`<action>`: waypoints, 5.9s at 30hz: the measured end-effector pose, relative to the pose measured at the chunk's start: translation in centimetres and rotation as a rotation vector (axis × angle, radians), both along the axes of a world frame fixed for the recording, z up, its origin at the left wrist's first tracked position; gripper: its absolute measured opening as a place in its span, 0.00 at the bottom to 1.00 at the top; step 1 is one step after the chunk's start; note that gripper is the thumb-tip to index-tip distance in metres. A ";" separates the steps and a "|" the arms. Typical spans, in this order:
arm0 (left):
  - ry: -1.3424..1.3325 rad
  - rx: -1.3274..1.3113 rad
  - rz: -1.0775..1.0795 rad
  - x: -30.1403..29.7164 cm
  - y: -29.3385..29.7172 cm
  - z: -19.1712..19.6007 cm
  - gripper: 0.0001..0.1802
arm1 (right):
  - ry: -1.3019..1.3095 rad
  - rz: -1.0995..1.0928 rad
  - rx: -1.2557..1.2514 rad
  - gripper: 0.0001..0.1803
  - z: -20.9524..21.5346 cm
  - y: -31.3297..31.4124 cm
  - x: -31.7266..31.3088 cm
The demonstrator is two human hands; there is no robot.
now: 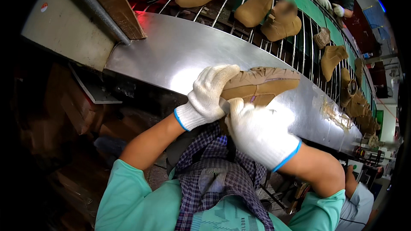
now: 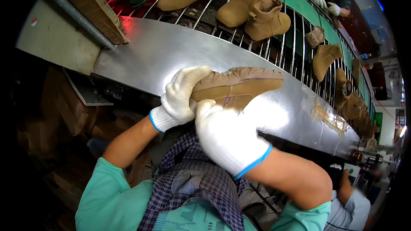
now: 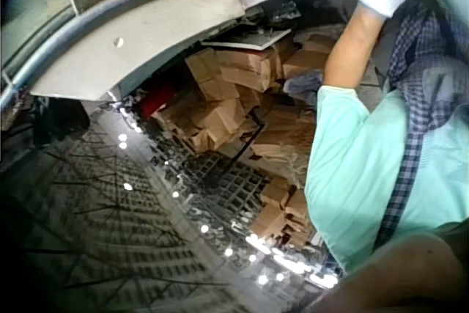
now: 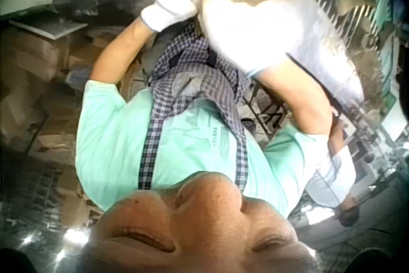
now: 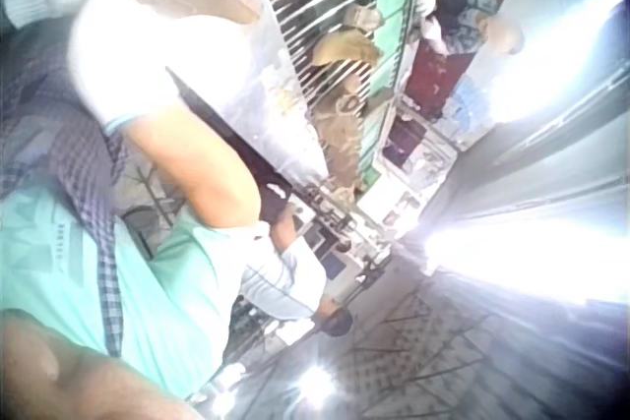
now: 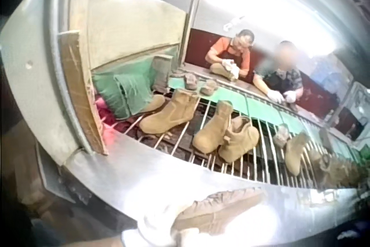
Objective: The person uses a knife to trim excess material from the soles and edges of suede boots, then uses a brush to clean and finish the surface before placing them back on the conveyor belt.
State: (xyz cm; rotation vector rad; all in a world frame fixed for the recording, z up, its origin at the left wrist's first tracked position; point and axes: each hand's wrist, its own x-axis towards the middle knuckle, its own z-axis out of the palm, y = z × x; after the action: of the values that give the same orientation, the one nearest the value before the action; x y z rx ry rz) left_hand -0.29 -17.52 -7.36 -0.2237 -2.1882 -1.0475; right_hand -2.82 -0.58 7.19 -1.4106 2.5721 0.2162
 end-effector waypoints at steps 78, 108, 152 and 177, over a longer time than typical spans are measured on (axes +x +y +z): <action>-0.794 -0.391 -0.251 -8.6 4.9 10.9 0.61 | -0.110 -0.390 -0.379 0.25 -1.3 11.2 -9.7; -0.922 0.070 -0.436 -9.2 -1.3 7.5 0.31 | -0.167 -0.545 -1.425 0.18 -4.2 15.5 -11.0; -0.739 -0.381 -0.018 0.1 -2.2 10.2 0.51 | -0.314 -0.638 -1.065 0.28 -13.1 14.5 -5.7; -0.630 -0.481 -0.435 -5.3 -0.3 10.7 0.19 | -0.028 -0.331 -0.983 0.26 0.8 12.2 0.1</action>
State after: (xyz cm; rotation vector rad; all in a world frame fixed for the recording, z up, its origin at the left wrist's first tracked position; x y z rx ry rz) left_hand -5.58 -17.84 3.33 -0.6890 -3.0490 -0.8627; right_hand -2.71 11.61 7.95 -1.1008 2.9316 -1.2460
